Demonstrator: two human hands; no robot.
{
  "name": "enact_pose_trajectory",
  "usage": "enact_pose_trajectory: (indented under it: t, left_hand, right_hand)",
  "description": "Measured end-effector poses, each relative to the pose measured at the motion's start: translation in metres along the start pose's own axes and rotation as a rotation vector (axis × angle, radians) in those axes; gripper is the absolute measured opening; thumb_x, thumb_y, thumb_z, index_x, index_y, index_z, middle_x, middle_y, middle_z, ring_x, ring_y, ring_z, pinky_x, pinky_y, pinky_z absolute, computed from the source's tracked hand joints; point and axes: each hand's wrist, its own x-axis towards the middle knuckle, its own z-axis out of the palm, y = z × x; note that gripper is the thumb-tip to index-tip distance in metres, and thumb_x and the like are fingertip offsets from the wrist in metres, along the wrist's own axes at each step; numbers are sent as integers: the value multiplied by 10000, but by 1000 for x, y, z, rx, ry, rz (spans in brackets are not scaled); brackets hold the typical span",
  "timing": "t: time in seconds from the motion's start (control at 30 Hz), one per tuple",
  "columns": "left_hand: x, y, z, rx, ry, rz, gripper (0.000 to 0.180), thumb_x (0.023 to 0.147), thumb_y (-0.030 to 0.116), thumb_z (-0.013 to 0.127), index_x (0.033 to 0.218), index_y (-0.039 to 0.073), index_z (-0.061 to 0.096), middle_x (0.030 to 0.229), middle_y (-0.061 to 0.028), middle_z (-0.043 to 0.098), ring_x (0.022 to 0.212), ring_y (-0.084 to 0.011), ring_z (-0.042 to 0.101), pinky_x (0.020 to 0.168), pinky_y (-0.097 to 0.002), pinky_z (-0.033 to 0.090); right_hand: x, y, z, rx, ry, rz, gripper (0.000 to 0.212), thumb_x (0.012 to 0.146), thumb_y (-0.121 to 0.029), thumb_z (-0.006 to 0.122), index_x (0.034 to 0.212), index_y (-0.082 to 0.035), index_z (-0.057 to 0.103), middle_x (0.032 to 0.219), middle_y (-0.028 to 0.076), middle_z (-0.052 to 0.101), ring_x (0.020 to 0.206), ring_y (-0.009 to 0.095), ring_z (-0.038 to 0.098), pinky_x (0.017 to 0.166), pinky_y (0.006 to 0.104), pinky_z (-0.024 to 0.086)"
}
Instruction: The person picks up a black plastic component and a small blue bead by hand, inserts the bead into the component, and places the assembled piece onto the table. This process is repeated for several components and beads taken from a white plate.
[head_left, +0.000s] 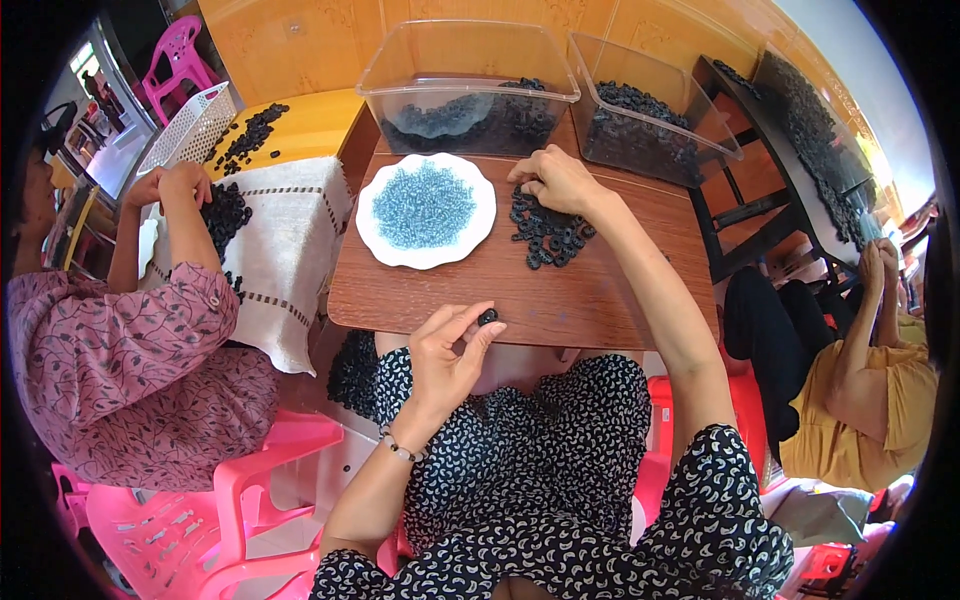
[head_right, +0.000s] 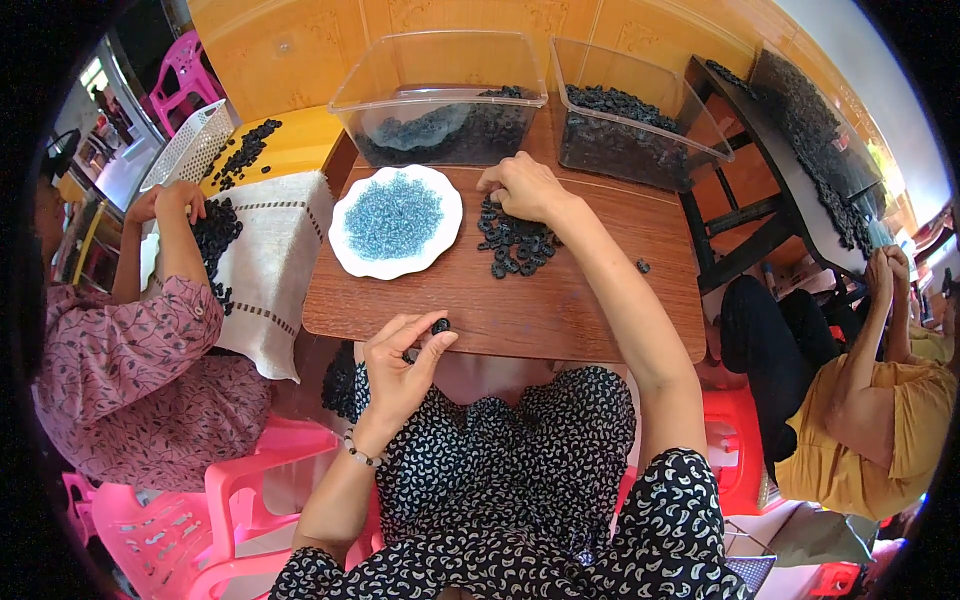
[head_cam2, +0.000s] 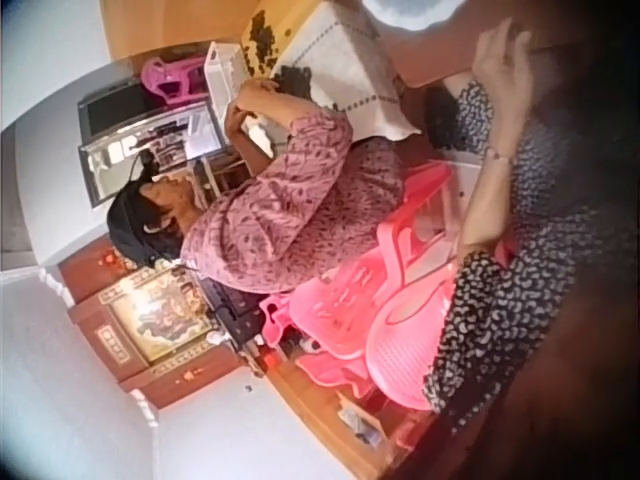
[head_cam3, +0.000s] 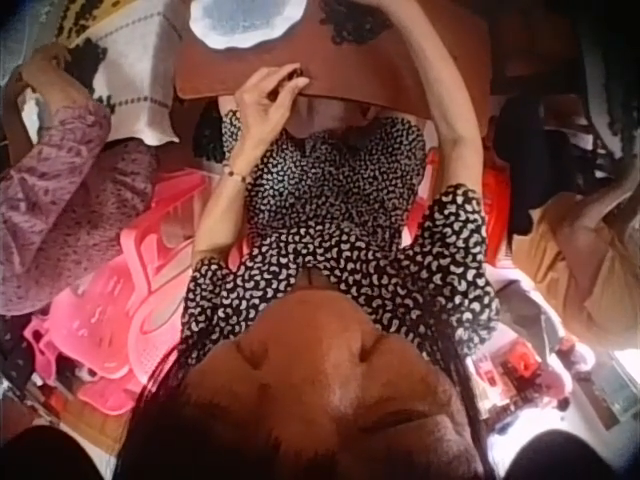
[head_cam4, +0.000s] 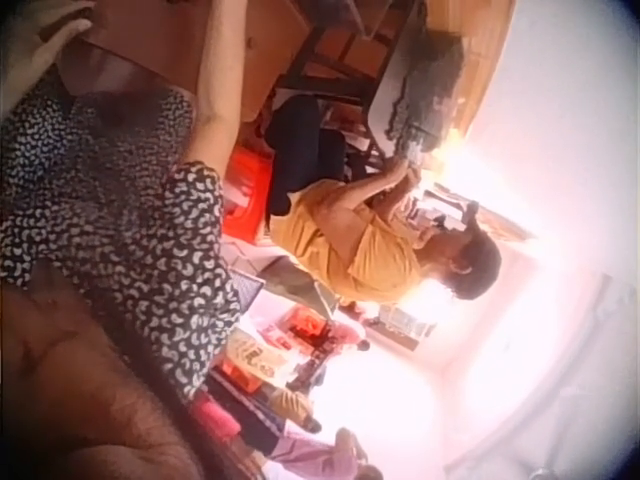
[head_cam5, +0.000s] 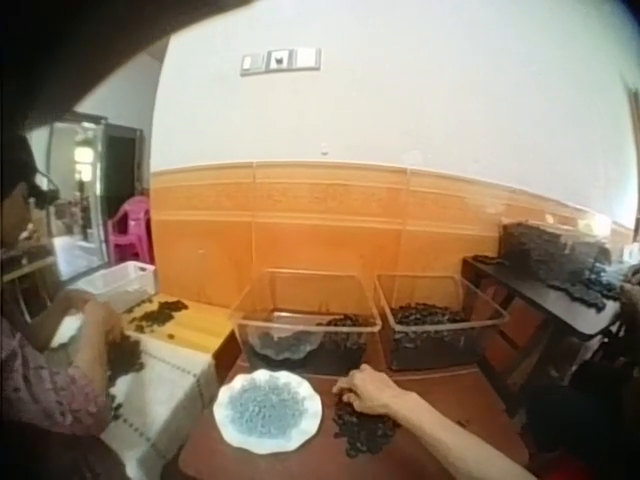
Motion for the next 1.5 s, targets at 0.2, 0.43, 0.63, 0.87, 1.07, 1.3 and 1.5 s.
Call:
enact_pose_trajectory:
  t: [0.2, 0.43, 0.63, 0.87, 1.07, 1.3, 1.5]
  left_hand:
    - [-2, 1, 0, 2, -12, -6, 282, 879, 77, 806, 1139, -21, 755, 914, -91, 722, 727, -128, 649, 662, -252, 533]
    - [-3, 2, 0, 17, -14, 7, 284, 876, 79, 808, 1140, -14, 758, 911, -85, 719, 723, -125, 646, 661, -253, 531]
    - [-7, -1, 0, 26, -15, 7, 284, 879, 86, 804, 1142, -10, 759, 910, -90, 721, 729, -133, 648, 666, -263, 531]
    - [-6, 2, -2, -9, -11, -19, 268, 889, 74, 786, 1144, -5, 762, 971, -122, 750, 807, -183, 702, 718, -282, 550]
    - [-6, 3, -2, -33, -2, -12, 285, 880, 67, 786, 1157, 6, 762, 951, -115, 744, 807, -186, 691, 725, -286, 544]
    - [-6, 6, 2, -60, 11, -39, 295, 872, 70, 795, 1160, 14, 764, 942, -104, 737, 813, -178, 684, 728, -286, 543]
    - [-5, 6, 4, -16, 6, 22, 308, 872, 68, 796, 1174, 18, 761, 965, -105, 735, 816, -178, 684, 730, -282, 545]
  right_hand:
    - [-4, -3, 0, -15, -29, -52, 241, 867, -122, 745, 1103, -140, 786, 1071, 100, 745, 1115, 341, 605, 1002, 473, 500]
    - [-6, -9, -1, -38, -51, -43, 214, 826, -170, 788, 1030, -109, 773, 1034, 95, 737, 1104, 332, 609, 958, 472, 517]
    - [-14, -15, 7, 35, -20, -74, 180, 825, -128, 766, 989, -64, 728, 1000, 99, 731, 1108, 325, 609, 937, 482, 518]
    - [-37, -26, 5, 474, 170, -52, 129, 896, -80, 728, 994, 0, 703, 929, 94, 740, 794, 197, 703, 724, 312, 559]
    - [-93, -76, -7, 952, 93, 115, 215, 997, -149, 664, 1154, -21, 737, 1030, 14, 727, 927, 74, 660, 770, 244, 522]
    - [-159, -132, -8, 1234, 43, 244, 218, 994, -135, 675, 1176, -26, 721, 963, -2, 713, 793, 37, 632, 615, 197, 510]
    - [-172, -132, -3, 1268, 43, 248, 190, 975, -99, 705, 1129, 11, 715, 981, 7, 713, 848, 48, 645, 695, 212, 524]
